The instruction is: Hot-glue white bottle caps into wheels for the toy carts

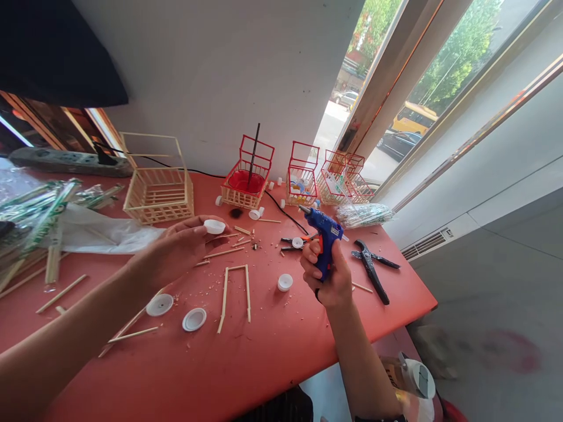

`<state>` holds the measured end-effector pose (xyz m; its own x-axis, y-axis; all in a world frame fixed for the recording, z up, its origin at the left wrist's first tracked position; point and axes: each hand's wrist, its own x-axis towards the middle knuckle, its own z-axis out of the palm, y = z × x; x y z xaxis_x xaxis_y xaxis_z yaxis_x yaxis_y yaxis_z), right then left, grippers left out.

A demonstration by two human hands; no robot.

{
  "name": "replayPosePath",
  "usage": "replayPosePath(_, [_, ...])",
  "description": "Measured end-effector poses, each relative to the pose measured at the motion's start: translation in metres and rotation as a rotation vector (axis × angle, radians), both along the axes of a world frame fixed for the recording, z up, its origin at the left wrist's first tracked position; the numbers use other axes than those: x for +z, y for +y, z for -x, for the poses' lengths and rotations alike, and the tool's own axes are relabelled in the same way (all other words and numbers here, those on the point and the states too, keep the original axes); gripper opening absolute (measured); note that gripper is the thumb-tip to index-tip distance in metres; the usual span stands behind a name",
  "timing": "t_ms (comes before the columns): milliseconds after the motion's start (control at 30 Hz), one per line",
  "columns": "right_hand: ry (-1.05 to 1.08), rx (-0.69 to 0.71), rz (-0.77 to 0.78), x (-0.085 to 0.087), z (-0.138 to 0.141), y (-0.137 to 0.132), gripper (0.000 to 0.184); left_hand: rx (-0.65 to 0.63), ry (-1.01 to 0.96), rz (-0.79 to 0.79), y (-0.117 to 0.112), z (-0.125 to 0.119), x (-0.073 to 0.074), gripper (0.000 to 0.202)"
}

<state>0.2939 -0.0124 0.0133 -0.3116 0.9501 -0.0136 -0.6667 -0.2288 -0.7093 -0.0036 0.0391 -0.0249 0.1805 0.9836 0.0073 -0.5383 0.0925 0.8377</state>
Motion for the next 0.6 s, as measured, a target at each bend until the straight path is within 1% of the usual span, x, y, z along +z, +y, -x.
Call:
replayPosePath(100, [0.063, -0.031, 0.001, 0.001, -0.005, 0.001, 0.04, -0.031, -0.061, 0.048, 0.0, 0.001, 0.0, 0.019])
replayPosePath(167, [0.124, -0.093, -0.028, 0.002, -0.01, 0.002, 0.037, -0.027, -0.111, 0.103, 0.001, 0.002, 0.001, 0.013])
replayPosePath(233, [0.172, -0.206, -0.073, 0.006, -0.017, 0.003, 0.033, 0.014, -0.161, 0.177, 0.002, 0.004, 0.004, 0.005])
replayPosePath(267, [0.176, -0.272, -0.094, 0.007, -0.02, 0.004, 0.03, 0.044, -0.184, 0.214, 0.003, 0.004, 0.006, 0.005])
replayPosePath(333, [0.143, -0.392, -0.133, 0.01, -0.024, 0.005, 0.027, 0.105, -0.22, 0.271, 0.003, 0.005, 0.01, 0.009])
replayPosePath(400, [0.048, -0.458, -0.148, 0.011, -0.024, 0.006, 0.028, 0.152, -0.233, 0.305, 0.003, 0.005, 0.015, 0.013])
replayPosePath(433, [-0.019, -0.463, -0.147, 0.011, -0.022, 0.006, 0.031, 0.165, -0.232, 0.314, 0.003, 0.004, 0.016, 0.014])
replayPosePath(500, [-0.168, -0.427, -0.136, 0.009, -0.014, 0.005, 0.039, 0.167, -0.224, 0.318, 0.002, 0.003, 0.019, 0.012])
replayPosePath(600, [-0.368, -0.298, -0.175, 0.002, 0.001, 0.002, 0.051, 0.126, -0.219, 0.3, -0.001, 0.001, 0.02, 0.005])
